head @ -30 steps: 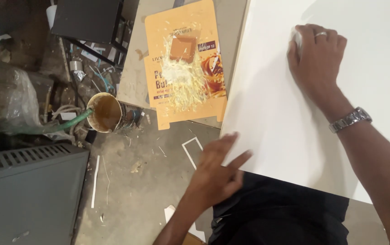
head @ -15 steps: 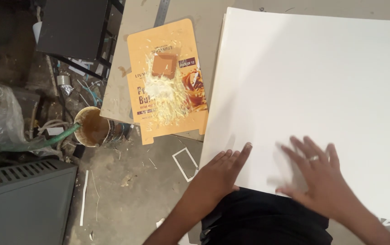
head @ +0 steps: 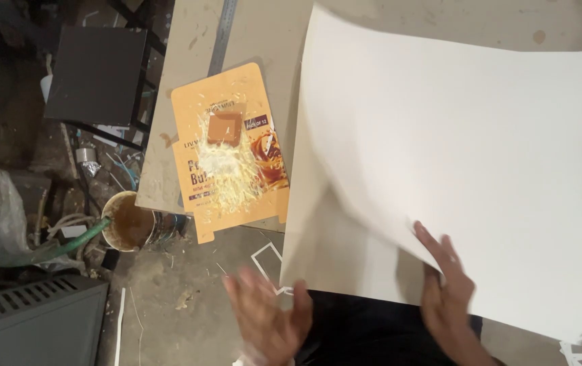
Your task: The person repeatedly picks up printed sheets and places them onto a growing stack of white paper on a work table. They handle the sheets one at a time, aligning edges before adding them to the pile. The task continues throughout the clip without a visible final state.
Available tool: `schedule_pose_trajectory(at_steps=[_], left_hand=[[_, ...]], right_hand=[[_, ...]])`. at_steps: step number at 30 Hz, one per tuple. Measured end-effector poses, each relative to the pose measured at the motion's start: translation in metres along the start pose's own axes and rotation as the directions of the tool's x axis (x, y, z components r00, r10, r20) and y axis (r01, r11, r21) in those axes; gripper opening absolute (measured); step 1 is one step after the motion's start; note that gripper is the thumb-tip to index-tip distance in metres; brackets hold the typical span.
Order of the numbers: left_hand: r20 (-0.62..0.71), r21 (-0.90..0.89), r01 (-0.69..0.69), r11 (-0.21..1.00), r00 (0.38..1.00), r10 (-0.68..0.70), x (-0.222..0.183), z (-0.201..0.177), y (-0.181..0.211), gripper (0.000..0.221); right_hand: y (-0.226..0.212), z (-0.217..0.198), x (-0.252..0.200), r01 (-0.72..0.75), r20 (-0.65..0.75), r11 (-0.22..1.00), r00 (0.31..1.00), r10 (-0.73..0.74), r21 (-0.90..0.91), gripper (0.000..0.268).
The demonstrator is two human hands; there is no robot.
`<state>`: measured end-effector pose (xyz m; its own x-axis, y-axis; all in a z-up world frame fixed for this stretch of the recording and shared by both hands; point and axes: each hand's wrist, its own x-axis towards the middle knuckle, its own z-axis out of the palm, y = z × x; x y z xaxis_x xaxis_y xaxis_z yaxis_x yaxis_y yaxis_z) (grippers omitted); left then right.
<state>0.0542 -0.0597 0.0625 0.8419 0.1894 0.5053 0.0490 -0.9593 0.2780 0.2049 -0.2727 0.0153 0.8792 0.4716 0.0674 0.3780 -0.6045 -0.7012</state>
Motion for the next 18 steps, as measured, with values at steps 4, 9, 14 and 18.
schedule_pose_trajectory(at_steps=[4,9,14,18], left_hand=[[-0.079,0.135,0.552,0.823,0.834,-0.546,0.048,0.022,0.011,0.078],[0.257,-0.747,0.622,0.235,0.596,-0.761,0.024,0.067,0.010,0.100],[0.287,-0.579,0.707,0.406,0.643,-0.710,0.020,0.056,-0.005,0.089],[-0.059,-0.111,0.588,0.801,0.801,-0.596,0.036,0.030,-0.060,0.054]], right_hand=[[-0.027,0.037,0.040,0.128,-0.246,0.975,0.966,-0.081,0.184,0.053],[-0.036,0.061,0.136,0.307,-0.327,0.951,0.904,-0.276,0.047,0.053],[0.009,0.079,0.239,0.371,-0.229,0.904,0.881,-0.415,-0.212,0.063],[0.041,0.067,0.299,0.450,-0.181,0.781,0.806,-0.564,-0.434,0.055]])
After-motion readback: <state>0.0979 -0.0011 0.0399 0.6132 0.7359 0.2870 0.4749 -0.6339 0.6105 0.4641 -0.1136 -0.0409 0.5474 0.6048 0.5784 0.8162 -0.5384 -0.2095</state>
